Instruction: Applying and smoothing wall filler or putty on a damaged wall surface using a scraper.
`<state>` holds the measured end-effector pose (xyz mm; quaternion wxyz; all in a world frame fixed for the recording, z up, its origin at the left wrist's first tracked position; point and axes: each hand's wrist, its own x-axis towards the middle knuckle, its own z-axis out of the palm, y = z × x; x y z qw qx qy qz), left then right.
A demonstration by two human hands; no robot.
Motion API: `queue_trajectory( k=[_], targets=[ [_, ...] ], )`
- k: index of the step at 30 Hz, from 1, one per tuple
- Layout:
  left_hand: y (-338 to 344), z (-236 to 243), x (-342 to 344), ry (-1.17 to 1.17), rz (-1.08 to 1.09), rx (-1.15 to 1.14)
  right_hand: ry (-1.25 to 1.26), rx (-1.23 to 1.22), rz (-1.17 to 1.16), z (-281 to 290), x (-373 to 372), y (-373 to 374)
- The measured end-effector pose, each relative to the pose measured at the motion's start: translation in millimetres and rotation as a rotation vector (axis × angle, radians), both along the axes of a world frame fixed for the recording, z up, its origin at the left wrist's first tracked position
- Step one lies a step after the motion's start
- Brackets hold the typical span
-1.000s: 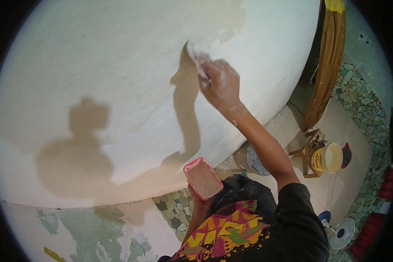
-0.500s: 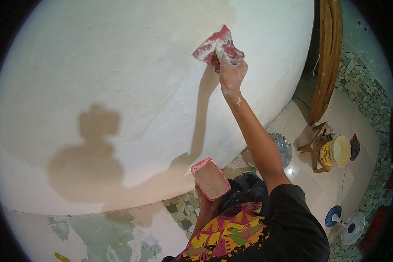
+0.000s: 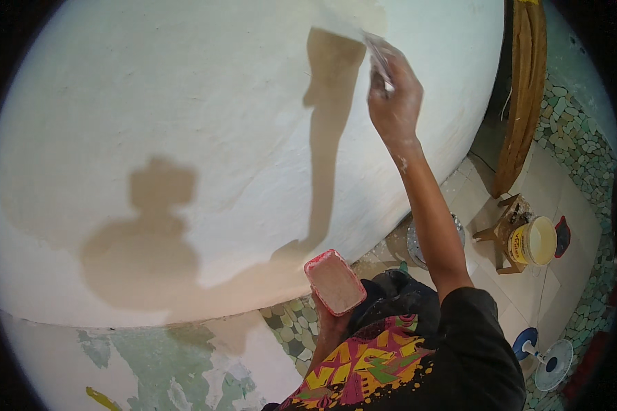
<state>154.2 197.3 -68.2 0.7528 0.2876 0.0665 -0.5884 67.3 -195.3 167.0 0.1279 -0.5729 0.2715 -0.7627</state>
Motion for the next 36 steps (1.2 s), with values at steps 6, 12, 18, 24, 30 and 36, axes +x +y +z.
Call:
queue_trajectory(
  k=[6, 12, 18, 24, 30, 36],
  targets=[
    [2, 2, -5, 0.024, 0.032, 0.014, 0.319, 0.167, 0.087, -3, 41, 59],
    [-7, 4, 1, 0.003, -0.010, 0.023, 0.241, 0.222, 0.452, -9, 39, 77],
    [-2, 4, -4, -0.027, 0.006, -0.009, 0.117, 0.172, -0.067, 13, 4, -6],
    [9, -3, 3, -0.035, 0.016, 0.089, 0.402, 0.089, -0.015, -11, 19, 35],
    [1, 10, 4, -0.010, -0.063, -0.082, 0.661, -0.063, -0.030, -17, -12, 13],
    [-1, 9, 6, -0.072, -0.066, 0.010, 0.617, -0.402, -0.147, -38, -11, -38]
  ],
)
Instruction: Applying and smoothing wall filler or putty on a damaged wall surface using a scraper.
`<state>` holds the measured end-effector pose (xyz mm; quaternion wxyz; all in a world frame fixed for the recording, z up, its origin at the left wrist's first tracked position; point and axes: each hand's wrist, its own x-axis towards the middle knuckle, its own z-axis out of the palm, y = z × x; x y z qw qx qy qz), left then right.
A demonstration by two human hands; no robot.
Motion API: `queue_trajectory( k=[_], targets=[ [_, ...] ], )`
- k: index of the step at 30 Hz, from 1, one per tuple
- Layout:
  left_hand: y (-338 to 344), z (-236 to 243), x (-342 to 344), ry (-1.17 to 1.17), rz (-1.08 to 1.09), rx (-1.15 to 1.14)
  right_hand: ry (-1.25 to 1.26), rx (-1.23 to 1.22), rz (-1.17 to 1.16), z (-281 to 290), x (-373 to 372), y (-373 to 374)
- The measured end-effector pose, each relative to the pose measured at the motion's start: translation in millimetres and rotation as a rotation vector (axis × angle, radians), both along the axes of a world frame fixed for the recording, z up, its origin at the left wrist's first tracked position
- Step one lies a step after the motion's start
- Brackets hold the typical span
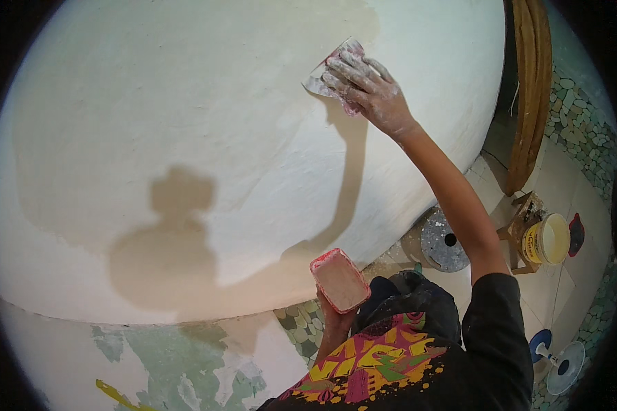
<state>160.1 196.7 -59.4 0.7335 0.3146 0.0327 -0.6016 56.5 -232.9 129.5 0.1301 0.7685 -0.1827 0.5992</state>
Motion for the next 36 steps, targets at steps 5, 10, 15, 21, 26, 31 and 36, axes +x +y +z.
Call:
queue_trajectory(
  k=[5, 10, 15, 21, 26, 31, 36],
  targets=[
    [7, 1, -2, 0.055, 0.051, 0.083, 0.051, 0.058, -0.050, -30, 11, 6],
    [9, 3, -7, 0.035, 0.051, 0.047, -0.086, 0.282, -0.080, -33, 3, 25],
    [9, 10, -12, 0.000, 0.123, 0.062, -0.557, 0.660, 0.154, 17, -4, 7],
    [1, 17, -11, -0.307, 0.083, 0.074, -0.256, 0.718, 0.369, 37, 29, 83],
    [-5, 20, -4, -0.056, 0.084, 0.002, -0.478, 0.823, 0.493, 37, 12, 53],
    [-5, 15, -8, -0.211, 0.075, 0.030, -0.332, 0.494, -0.018, 21, 14, 35],
    [-8, 18, 1, -0.048, 0.028, -0.011, -0.075, 0.611, 0.343, 2, 4, 50]
  ],
)
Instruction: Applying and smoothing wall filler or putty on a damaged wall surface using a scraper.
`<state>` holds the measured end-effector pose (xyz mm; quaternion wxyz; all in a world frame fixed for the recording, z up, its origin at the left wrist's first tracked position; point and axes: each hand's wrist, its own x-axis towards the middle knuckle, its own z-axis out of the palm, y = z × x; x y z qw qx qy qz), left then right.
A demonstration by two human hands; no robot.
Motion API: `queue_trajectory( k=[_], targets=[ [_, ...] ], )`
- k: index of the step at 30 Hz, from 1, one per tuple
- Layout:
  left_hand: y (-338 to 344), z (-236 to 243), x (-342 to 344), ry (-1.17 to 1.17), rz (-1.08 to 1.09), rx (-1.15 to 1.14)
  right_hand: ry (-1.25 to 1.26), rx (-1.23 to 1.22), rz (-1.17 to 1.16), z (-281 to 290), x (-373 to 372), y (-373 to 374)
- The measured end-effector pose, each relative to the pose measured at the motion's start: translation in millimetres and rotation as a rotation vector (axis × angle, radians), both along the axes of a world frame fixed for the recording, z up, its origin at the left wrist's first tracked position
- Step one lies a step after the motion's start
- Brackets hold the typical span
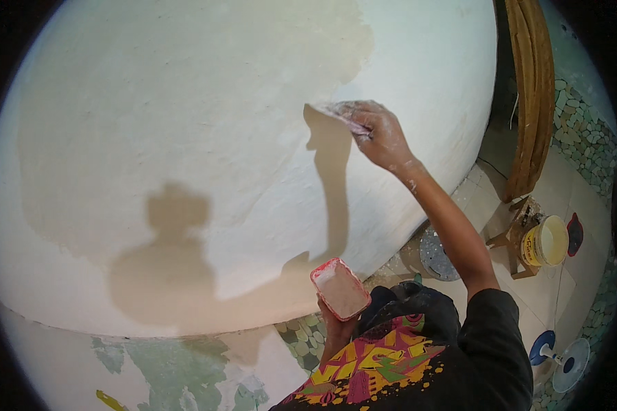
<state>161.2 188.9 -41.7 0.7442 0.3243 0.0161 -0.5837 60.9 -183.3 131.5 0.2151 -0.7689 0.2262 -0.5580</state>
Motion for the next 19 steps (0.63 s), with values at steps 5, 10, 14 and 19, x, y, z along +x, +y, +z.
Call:
queue_trajectory(
  k=[5, 10, 14, 19],
  targets=[
    [0, -8, 5, 0.078, -0.013, 0.037, 0.026, -0.301, -0.238, 12, -5, -4],
    [0, -16, 8, 0.033, -0.022, 0.039, 0.139, -0.512, -0.387, -47, 2, -38],
    [3, -13, 6, 0.025, -0.023, -0.027, 0.211, -0.402, -0.349, -70, -6, -27],
    [0, -4, -1, -0.127, -0.022, 0.079, -0.418, 0.393, -0.040, -34, 2, -33]
  ],
)
